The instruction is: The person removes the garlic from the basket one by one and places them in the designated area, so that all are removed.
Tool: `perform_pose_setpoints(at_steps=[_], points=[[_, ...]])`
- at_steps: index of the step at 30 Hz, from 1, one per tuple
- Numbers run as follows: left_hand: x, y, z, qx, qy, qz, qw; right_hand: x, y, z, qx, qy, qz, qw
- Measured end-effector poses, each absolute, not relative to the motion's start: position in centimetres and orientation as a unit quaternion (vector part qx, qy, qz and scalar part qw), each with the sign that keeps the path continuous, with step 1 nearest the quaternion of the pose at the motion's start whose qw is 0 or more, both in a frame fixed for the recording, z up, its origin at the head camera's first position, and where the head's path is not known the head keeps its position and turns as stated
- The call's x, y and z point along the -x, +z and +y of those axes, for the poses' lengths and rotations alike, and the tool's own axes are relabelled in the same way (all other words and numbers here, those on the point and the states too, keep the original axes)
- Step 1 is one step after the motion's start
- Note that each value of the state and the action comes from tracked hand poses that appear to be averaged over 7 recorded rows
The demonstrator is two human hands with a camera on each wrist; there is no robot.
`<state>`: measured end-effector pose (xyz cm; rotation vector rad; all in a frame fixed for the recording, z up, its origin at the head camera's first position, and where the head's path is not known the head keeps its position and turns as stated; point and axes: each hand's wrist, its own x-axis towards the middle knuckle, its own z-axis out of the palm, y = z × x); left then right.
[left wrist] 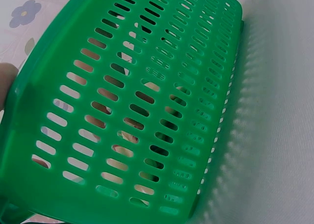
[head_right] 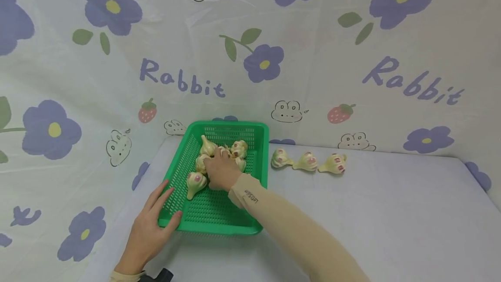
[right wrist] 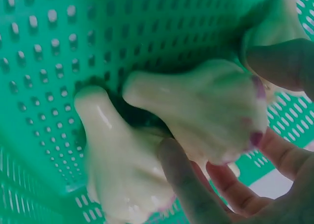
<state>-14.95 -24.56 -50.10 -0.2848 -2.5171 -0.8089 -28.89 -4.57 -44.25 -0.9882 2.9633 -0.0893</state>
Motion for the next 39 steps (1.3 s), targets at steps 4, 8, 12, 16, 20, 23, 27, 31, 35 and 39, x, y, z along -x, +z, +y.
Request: perform_pose_setpoints(at_steps=[4, 8, 12, 16, 20, 23, 27, 31, 35, 39], points=[[14.9, -50.1, -24.6, 0.103, -0.293, -0.92, 0.239, 28.7, -44.6, -4.9, 0.309, -0.045, 0.95, 0.029], [14.9, -50.0, -24.7, 0.106, -0.291, -0.92, 0.241, 28.7, -44.9, -5.3, 0.303, -0.046, 0.951, 0.043], [14.9, -49.9, -24.7, 0.109, -0.291, -0.919, 0.244, 28.8, -45.2, -5.3, 0.302, -0.046, 0.951, 0.043], [14.9, -49.8, -24.6, 0.108, -0.289, -0.919, 0.245, 28.9, -45.3, -5.2, 0.301, -0.043, 0.952, 0.045], [14.9, -49.9, -24.6, 0.107, -0.287, -0.92, 0.246, 28.9, -45.5, -5.2, 0.303, -0.043, 0.951, 0.043], [14.9, -49.8, -24.5, 0.107, -0.287, -0.92, 0.247, 28.9, -45.6, -5.1, 0.308, -0.044, 0.95, 0.035], [14.9, -49.8, -24.5, 0.108, -0.288, -0.919, 0.248, 28.9, -45.7, -5.1, 0.311, -0.042, 0.949, 0.032], [14.8, -49.7, -24.4, 0.109, -0.289, -0.918, 0.248, 29.1, -45.7, -5.1, 0.306, -0.046, 0.95, 0.04], [14.8, -49.7, -24.4, 0.109, -0.29, -0.918, 0.248, 29.1, -45.5, -5.0, 0.307, -0.057, 0.949, 0.03], [14.8, -49.8, -24.4, 0.11, -0.287, -0.918, 0.251, 28.9, -45.4, -4.9, 0.323, -0.069, 0.944, -0.004]])
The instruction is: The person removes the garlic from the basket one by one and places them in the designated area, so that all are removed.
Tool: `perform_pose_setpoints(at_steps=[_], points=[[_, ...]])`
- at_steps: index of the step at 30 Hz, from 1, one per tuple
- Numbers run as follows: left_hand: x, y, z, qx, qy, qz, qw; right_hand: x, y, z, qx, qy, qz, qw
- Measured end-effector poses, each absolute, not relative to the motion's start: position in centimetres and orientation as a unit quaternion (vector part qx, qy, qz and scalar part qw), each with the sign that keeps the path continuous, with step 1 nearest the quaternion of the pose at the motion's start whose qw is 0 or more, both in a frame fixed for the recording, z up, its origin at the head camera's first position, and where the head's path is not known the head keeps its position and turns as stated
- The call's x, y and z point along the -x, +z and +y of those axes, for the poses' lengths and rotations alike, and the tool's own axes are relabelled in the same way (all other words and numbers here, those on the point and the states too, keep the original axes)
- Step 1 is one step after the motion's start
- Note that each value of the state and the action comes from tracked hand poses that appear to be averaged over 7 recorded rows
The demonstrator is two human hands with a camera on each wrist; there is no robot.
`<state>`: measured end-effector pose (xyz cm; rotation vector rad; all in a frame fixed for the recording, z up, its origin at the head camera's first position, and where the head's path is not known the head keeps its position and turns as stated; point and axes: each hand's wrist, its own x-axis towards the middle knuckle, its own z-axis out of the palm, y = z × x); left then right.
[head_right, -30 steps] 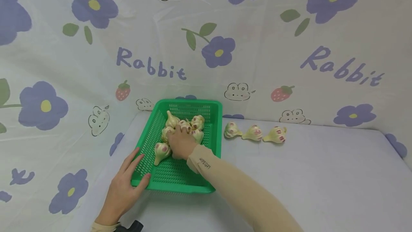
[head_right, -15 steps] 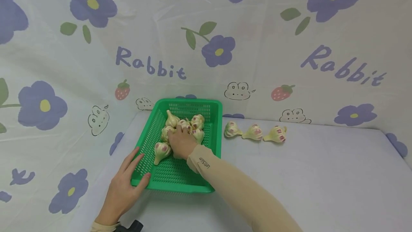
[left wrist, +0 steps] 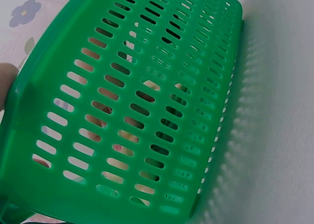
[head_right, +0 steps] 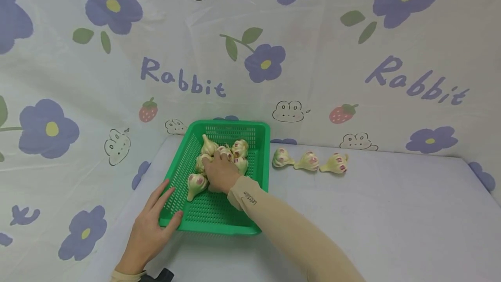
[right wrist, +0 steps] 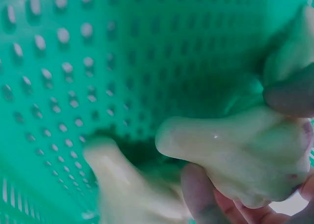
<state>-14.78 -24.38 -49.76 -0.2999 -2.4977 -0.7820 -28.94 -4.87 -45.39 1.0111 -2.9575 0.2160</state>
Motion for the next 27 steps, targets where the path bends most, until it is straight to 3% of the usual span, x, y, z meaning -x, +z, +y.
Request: perform_pose_setpoints(at_steps=[8, 27], points=[[14.7, -49.8, -24.3, 0.116, -0.289, -0.915, 0.258, 28.4, -44.6, -4.6, -0.354, 0.093, -0.928, 0.072], [14.7, -50.1, -24.4, 0.116, -0.291, -0.913, 0.261, 26.9, -39.6, -2.7, -0.355, 0.161, -0.918, 0.07]])
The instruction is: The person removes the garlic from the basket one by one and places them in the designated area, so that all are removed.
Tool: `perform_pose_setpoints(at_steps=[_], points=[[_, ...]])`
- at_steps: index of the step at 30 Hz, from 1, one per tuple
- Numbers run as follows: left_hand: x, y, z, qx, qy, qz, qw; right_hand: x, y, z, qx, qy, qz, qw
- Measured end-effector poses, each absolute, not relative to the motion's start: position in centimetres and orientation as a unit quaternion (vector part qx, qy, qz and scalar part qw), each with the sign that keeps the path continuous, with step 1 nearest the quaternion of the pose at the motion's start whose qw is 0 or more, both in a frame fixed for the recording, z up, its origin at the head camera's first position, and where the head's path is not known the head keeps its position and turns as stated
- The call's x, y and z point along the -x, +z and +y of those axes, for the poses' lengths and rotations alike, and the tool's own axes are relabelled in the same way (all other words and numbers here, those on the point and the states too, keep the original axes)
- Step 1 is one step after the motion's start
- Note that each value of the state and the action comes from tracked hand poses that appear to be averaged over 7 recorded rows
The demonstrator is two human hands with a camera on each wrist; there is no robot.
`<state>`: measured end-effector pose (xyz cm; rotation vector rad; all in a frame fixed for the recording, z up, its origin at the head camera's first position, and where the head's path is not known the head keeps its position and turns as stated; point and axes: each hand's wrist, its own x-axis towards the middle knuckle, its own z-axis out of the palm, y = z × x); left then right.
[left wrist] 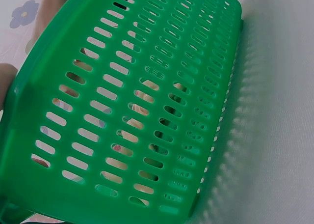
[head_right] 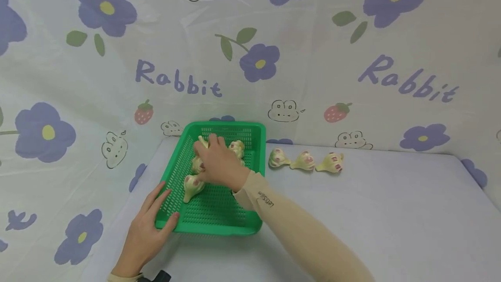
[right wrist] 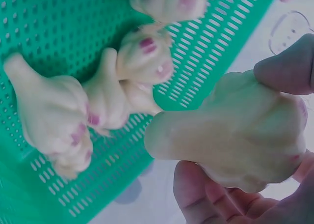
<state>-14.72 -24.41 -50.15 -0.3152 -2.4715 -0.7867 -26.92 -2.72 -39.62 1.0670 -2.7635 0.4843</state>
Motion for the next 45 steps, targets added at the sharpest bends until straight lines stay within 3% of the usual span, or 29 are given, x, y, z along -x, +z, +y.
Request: perform_pose_setpoints(at_steps=[28, 45], points=[[14.8, -50.5, -24.4, 0.106, -0.293, -0.917, 0.25, 25.4, -38.2, 3.9, -0.287, 0.262, -0.917, 0.09], [14.8, -50.4, -24.2, 0.109, -0.292, -0.915, 0.255, 24.8, -39.3, 10.0, -0.229, 0.299, -0.917, 0.13]])
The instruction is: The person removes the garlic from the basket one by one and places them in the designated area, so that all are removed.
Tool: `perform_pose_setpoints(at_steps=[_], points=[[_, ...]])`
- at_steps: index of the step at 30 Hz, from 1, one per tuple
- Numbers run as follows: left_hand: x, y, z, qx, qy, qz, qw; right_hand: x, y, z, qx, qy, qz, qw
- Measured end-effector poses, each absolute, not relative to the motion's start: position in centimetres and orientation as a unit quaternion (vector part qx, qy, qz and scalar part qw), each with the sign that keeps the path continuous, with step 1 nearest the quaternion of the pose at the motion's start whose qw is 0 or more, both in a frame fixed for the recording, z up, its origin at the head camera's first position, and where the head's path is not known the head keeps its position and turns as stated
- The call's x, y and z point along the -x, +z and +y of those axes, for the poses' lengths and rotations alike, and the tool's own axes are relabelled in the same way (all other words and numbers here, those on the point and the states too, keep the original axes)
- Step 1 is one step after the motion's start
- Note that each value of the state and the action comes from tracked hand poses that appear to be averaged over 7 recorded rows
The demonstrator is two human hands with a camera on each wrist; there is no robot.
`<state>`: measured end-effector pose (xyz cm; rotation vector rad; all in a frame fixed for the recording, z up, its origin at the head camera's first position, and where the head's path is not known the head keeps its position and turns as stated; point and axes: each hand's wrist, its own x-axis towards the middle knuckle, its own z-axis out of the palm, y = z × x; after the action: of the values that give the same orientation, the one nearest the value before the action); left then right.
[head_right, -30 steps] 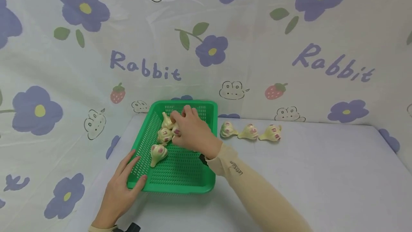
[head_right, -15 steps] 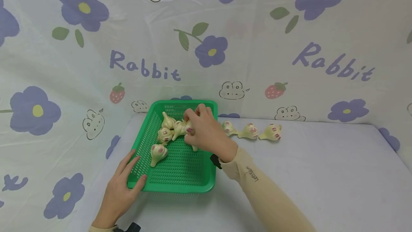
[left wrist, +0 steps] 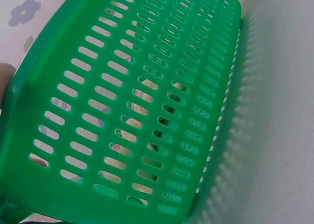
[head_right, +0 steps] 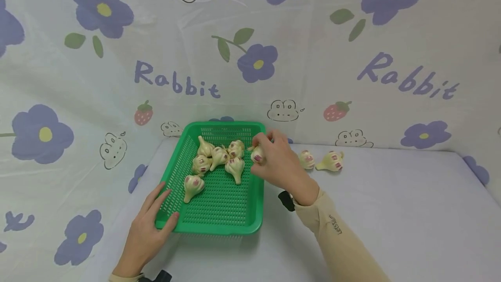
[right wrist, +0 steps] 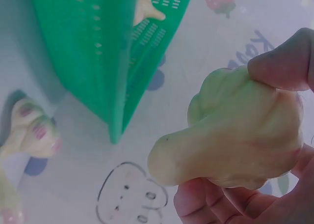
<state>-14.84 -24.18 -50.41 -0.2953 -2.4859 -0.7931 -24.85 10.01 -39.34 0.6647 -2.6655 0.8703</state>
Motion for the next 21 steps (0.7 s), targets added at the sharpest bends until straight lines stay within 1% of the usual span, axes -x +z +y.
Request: perform_pose_setpoints(at_steps=[8, 15, 21], points=[[14.7, -50.2, -24.1, 0.1, -0.295, -0.918, 0.247, 25.0, -40.7, 12.3, -0.219, 0.293, -0.919, 0.149], [14.8, -50.4, -24.1, 0.095, -0.294, -0.919, 0.244, 25.0, -41.8, 13.5, -0.187, 0.296, -0.928, 0.125], [14.8, -50.4, -24.1, 0.095, -0.296, -0.919, 0.243, 25.1, -42.8, 14.0, -0.191, 0.295, -0.928, 0.128]])
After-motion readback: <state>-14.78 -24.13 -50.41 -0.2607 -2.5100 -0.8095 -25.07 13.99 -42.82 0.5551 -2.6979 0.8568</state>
